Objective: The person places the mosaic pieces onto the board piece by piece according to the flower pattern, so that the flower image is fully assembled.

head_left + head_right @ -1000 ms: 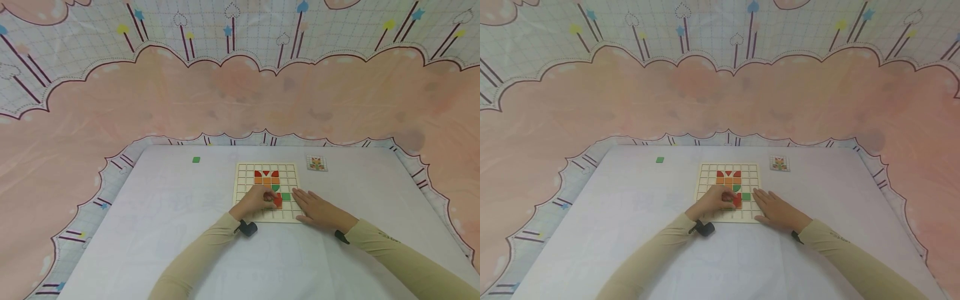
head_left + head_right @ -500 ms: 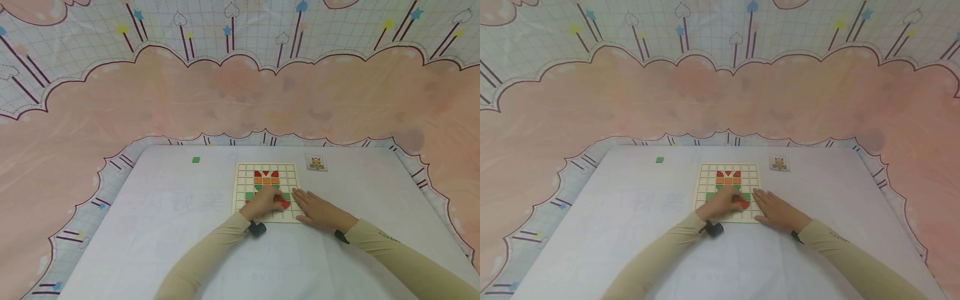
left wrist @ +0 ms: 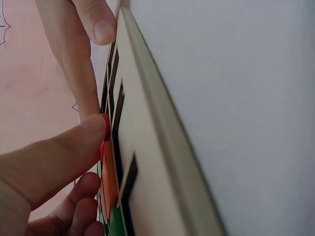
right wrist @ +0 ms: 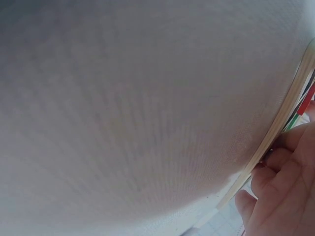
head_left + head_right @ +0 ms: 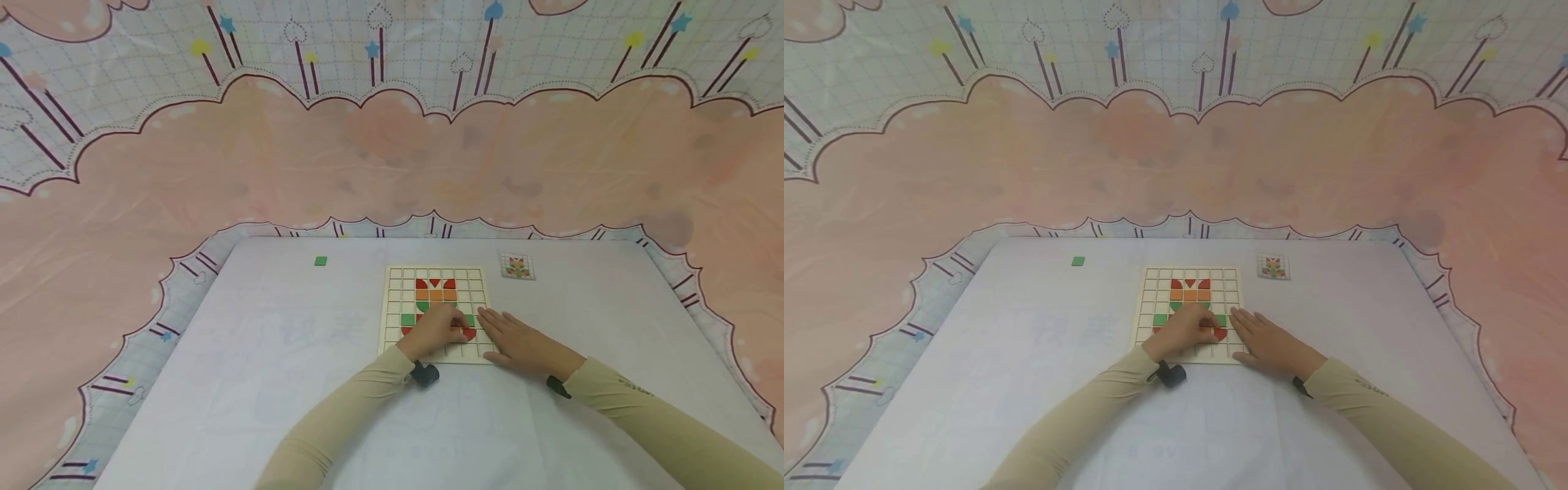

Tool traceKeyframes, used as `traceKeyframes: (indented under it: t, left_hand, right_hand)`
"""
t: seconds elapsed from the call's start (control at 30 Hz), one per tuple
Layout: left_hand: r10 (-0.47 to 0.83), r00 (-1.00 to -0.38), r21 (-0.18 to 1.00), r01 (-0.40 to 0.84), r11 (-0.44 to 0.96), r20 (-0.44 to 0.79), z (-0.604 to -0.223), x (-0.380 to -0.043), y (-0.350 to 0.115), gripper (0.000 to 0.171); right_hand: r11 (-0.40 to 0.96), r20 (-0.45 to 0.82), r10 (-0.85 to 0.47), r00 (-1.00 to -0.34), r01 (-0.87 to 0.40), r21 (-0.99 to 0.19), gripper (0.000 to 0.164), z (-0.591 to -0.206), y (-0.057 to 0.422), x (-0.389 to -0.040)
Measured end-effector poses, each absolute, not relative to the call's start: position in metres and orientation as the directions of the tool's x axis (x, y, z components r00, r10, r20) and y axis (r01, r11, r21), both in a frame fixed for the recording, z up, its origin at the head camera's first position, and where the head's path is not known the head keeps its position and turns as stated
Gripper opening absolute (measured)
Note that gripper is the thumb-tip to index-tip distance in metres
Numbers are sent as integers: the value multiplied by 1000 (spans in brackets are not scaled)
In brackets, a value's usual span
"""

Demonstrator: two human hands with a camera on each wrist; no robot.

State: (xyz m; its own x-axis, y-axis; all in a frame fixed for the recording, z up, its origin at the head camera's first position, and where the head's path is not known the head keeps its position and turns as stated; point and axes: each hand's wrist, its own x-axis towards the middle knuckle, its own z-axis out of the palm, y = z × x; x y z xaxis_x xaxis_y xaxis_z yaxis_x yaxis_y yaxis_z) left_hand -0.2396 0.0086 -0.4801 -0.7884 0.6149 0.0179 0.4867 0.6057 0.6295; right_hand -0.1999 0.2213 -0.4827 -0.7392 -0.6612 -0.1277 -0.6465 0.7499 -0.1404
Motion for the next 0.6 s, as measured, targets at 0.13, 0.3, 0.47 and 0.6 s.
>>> traceKeyframes:
  t: [0.13, 0.3, 0.47, 0.6]
  left_hand:
    - [604, -797, 613, 485, 623, 17, -479, -239, 10, 19]
    - [605, -796, 570, 512, 642, 34, -478, -237, 10, 19]
    - [587, -810, 602, 478, 639, 20, -478, -237, 7, 16]
    - [582, -813, 644, 448, 621, 5, -478, -239, 3, 13]
  right_hand:
    - [747, -128, -664, -736, -650, -138, 71, -482, 221, -200]
    - [745, -127, -667, -734, -655, -129, 71, -482, 221, -200]
    - [744, -127, -668, -733, -655, -130, 71, -483, 222, -201]
    - [746, -135, -665, -734, -651, -136, 72, -483, 222, -201]
